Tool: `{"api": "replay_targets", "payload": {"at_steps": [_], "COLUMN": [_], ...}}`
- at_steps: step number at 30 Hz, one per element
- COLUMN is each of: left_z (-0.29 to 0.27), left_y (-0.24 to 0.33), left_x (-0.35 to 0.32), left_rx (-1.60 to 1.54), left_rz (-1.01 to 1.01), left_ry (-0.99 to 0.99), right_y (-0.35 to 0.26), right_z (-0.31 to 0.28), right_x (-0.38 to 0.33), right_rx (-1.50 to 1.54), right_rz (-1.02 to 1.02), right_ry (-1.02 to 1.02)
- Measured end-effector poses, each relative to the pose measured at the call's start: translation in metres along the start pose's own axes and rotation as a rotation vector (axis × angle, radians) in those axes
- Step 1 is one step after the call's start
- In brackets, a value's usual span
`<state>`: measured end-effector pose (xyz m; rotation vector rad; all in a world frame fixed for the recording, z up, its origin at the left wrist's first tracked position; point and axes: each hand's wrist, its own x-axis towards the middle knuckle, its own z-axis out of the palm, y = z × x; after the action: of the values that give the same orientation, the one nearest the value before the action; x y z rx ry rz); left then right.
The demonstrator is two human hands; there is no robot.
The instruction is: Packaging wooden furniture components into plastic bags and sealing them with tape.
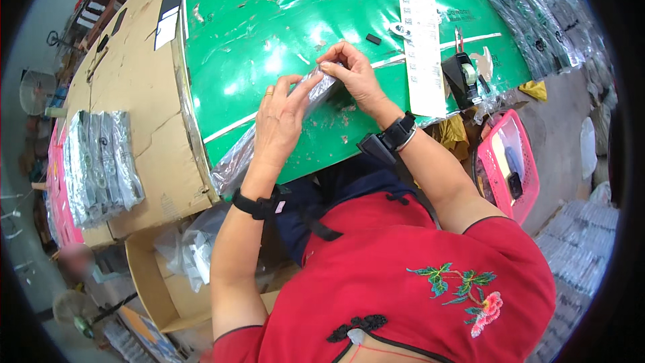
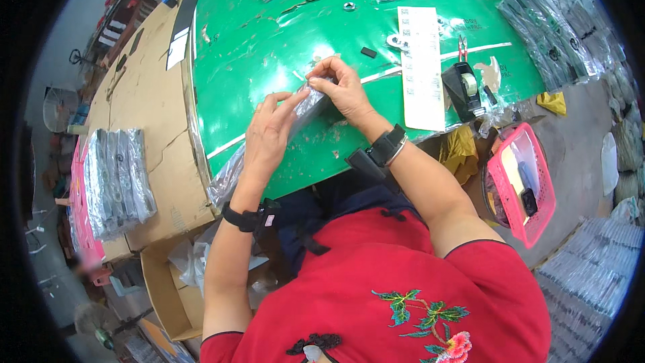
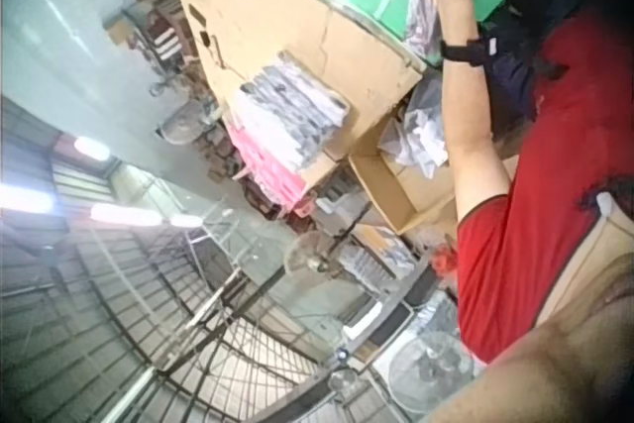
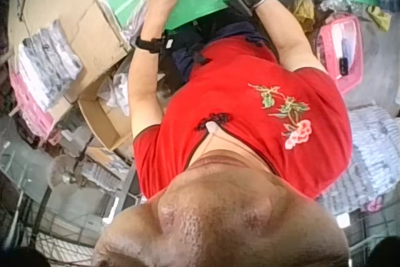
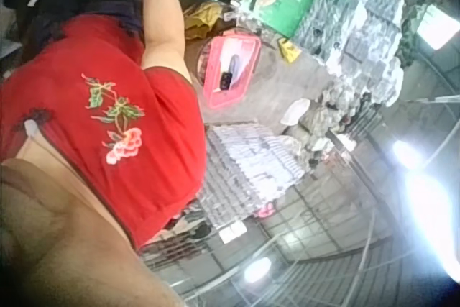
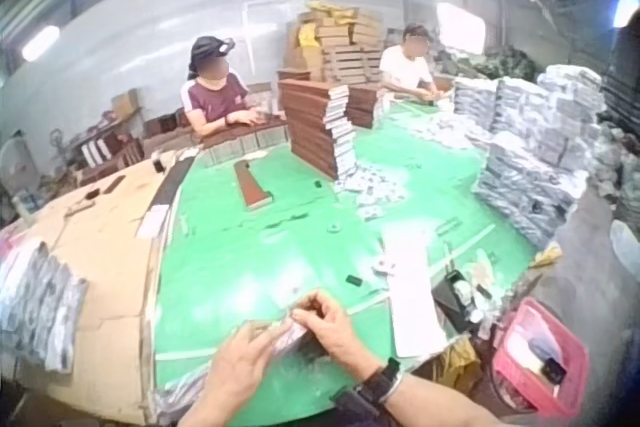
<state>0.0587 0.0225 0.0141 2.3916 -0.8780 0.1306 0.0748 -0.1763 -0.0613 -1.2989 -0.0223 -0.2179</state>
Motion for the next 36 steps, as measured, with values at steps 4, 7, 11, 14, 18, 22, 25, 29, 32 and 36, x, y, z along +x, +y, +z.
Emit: {"api": "replay_targets", "payload": {"at_steps": [4,7,11,14,18,22,25,29,32,36], "left_z": [0.006,0.008,0.005,0.004,0.003,0.002,0.004,0.005,0.004,0.001], "left_y": [-0.002,-0.004,-0.008,-0.005,-0.002,-0.004,-0.006,-0.004,-0.003,-0.006], "left_x": [0.000,0.000,-0.003,-0.002,-0.001,-0.002,-0.002,-0.002,-0.001,-0.003], "left_rx": [0.090,0.118,0.088,0.072,0.056,0.067,0.062,0.043,0.023,0.023], "left_rz": [-0.008,0.000,0.009,0.034,0.002,0.020,0.036,0.005,-0.043,-0.051], "left_ry": [-0.014,0.000,0.003,-0.014,-0.011,-0.002,0.016,0.005,-0.018,-0.012], "right_y": [0.007,0.003,-0.046,-0.098,-0.121,-0.124,-0.122,-0.128,-0.135,-0.156], "right_z": [0.000,-0.006,-0.045,-0.109,-0.172,-0.187,-0.196,-0.200,-0.200,-0.190], "right_x": [0.001,0.001,-0.038,-0.094,-0.140,-0.136,-0.129,-0.126,-0.131,-0.167], "right_rx": [0.075,0.046,-0.357,-0.814,-1.205,-1.286,-1.162,-1.064,-0.990,-0.633], "right_rz": [0.026,0.051,-0.165,-0.292,-0.180,-0.158,-0.021,0.050,0.078,0.202], "right_ry": [0.032,-0.005,0.233,0.574,0.641,0.527,0.571,0.590,0.577,0.556]}}
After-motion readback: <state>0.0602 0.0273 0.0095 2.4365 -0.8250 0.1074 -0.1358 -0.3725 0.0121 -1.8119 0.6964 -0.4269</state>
